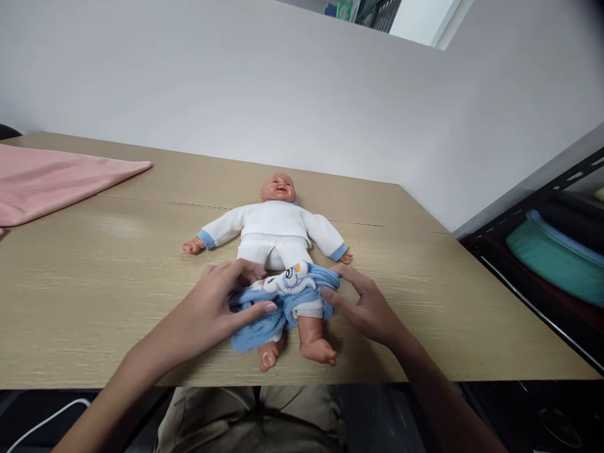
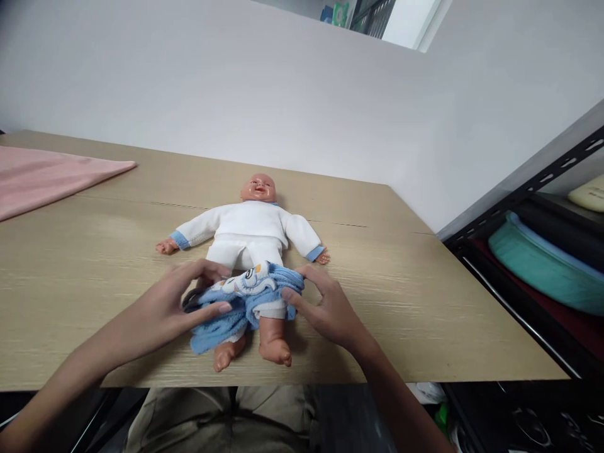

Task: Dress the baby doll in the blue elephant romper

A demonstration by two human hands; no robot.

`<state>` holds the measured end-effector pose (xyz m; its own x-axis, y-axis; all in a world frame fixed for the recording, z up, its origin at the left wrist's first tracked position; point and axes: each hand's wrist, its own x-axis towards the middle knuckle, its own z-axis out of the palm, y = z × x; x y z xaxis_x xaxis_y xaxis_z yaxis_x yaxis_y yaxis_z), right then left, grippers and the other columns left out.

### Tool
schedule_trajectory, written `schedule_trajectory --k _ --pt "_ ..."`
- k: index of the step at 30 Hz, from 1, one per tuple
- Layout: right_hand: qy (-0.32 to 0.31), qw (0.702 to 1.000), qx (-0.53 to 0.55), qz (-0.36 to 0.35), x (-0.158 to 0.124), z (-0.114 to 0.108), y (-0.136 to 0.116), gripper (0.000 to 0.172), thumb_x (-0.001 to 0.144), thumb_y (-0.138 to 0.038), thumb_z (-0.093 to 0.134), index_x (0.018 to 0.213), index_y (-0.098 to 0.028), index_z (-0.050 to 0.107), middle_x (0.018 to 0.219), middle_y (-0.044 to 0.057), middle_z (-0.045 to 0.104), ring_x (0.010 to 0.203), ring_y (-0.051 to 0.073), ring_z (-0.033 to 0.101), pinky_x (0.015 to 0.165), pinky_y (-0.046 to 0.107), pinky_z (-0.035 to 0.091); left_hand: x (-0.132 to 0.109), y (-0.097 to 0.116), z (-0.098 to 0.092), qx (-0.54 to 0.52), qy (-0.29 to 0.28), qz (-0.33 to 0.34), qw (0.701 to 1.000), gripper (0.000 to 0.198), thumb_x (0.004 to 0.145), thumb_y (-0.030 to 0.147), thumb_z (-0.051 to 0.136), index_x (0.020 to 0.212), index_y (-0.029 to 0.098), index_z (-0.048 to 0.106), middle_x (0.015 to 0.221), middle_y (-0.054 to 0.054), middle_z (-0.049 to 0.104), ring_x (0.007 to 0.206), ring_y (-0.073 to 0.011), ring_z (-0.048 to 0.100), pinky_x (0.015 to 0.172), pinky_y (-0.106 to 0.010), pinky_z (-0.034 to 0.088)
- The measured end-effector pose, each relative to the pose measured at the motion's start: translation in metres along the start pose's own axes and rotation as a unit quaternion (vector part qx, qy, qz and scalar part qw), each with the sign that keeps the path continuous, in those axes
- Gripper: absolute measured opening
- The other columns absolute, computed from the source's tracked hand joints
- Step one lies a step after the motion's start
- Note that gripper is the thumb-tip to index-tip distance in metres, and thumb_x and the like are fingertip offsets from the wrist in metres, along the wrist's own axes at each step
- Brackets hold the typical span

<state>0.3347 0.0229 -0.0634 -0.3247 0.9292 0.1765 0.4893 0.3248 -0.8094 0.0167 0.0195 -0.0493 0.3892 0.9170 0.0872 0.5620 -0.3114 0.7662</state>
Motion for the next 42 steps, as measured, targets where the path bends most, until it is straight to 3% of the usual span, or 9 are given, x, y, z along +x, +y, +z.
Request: schedule_trajectory --k 7,10,14,17,20,24,30,36,42 --pt "-0.019 0.997 0.067 -0.032 0.024 0.003 0.027 0.021 0.106 -0.042 0.062 0.107 -0.022 0.064 0.103 0.003 0.063 0.099 0.020 0.061 0.093 0.033 0.050 -0.025 -0.041 -0.015 -0.164 -0.039 -0.070 0.983 0.046 0.095 0.053 0.078 0.130 0.027 0.064 0.141 -0.007 0.066 0.135 -0.0300 0.060 0.112 -0.039 0.050" --pt "-0.037 0.995 0.096 -0.003 0.028 0.004 0.020 0.024 0.109 -0.045 0.055 0.111 -0.023 0.061 0.100 0.002 0.062 0.094 0.019 0.061 0.087 0.033 0.050 -0.031 -0.045 -0.019 -0.143 -0.072 -0.105 0.981 0.045 0.093 0.055 0.079 0.125 0.026 0.066 0.131 -0.008 0.069 0.123 -0.0304 0.065 0.104 -0.039 0.054" --pt "-0.055 0.997 -0.004 -0.060 0.035 0.004 0.004 0.025 0.099 -0.047 0.073 0.099 -0.023 0.069 0.100 0.003 0.063 0.100 0.022 0.061 0.097 0.036 0.046 -0.027 -0.048 -0.023 -0.129 -0.094 -0.057 0.986 0.032 0.099 0.054 0.072 0.118 0.028 0.069 0.126 -0.004 0.070 0.122 -0.0286 0.063 0.105 -0.036 0.052" --pt "-0.046 0.993 0.011 -0.104 0.045 0.006 0.001 0.023 0.100 -0.046 0.072 0.100 -0.023 0.068 0.111 0.005 0.065 0.111 0.024 0.062 0.105 0.037 0.045 -0.016 -0.049 -0.021 -0.196 -0.049 -0.044 0.978 0.033 0.102 0.053 0.067 0.128 0.032 0.067 0.142 -0.004 0.065 0.137 -0.0298 0.057 0.113 -0.036 0.048" --pt "-0.012 0.995 0.081 -0.064 0.055 0.013 0.005 0.026 0.105 -0.051 0.060 0.102 -0.025 0.062 0.098 0.002 0.065 0.093 0.021 0.063 0.085 0.032 0.049 0.000 -0.049 -0.016 -0.225 0.014 -0.036 0.974 0.036 0.102 0.054 0.067 0.128 0.030 0.067 0.149 -0.007 0.062 0.144 -0.0320 0.051 0.118 -0.039 0.044" --pt "0.080 0.996 0.013 -0.029 0.069 0.022 0.012 0.030 0.104 -0.055 0.058 0.100 -0.025 0.061 0.080 -0.001 0.061 0.073 0.019 0.059 0.069 0.031 0.042 0.027 -0.056 -0.012 -0.214 0.068 -0.008 0.975 0.035 0.102 0.057 0.064 0.112 0.024 0.065 0.113 -0.005 0.069 0.112 -0.0257 0.062 0.100 -0.035 0.050" --pt "0.132 0.985 -0.112 -0.023 0.103 0.028 0.031 0.027 0.102 -0.053 0.053 0.100 -0.026 0.058 0.066 -0.004 0.051 0.064 0.021 0.051 0.067 0.032 0.034 0.074 -0.079 -0.009 -0.216 0.062 -0.009 0.974 0.045 0.097 0.067 0.065 0.107 0.024 0.059 0.081 0.004 0.053 0.072 -0.0168 0.050 0.066 -0.026 0.041" --pt "0.133 0.987 -0.071 -0.047 0.115 0.030 0.044 0.032 0.098 -0.057 0.055 0.092 -0.026 0.057 0.090 0.002 0.064 0.087 0.023 0.059 0.079 0.033 0.044 0.098 -0.082 -0.005 -0.190 0.157 0.036 0.968 0.045 0.096 0.066 0.067 0.103 0.022 0.060 0.087 0.003 0.054 0.078 -0.0166 0.048 0.069 -0.026 0.039" --pt "0.151 0.988 -0.001 0.011 0.143 0.030 0.063 0.039 0.099 -0.066 0.053 0.097 -0.028 0.055 0.067 -0.005 0.054 0.063 0.020 0.050 0.063 0.032 0.041 0.134 -0.091 -0.004 -0.270 0.118 -0.003 0.956 0.051 0.092 0.070 0.070 0.109 0.024 0.058 0.084 0.004 0.056 0.076 -0.0162 0.048 0.067 -0.025 0.040"
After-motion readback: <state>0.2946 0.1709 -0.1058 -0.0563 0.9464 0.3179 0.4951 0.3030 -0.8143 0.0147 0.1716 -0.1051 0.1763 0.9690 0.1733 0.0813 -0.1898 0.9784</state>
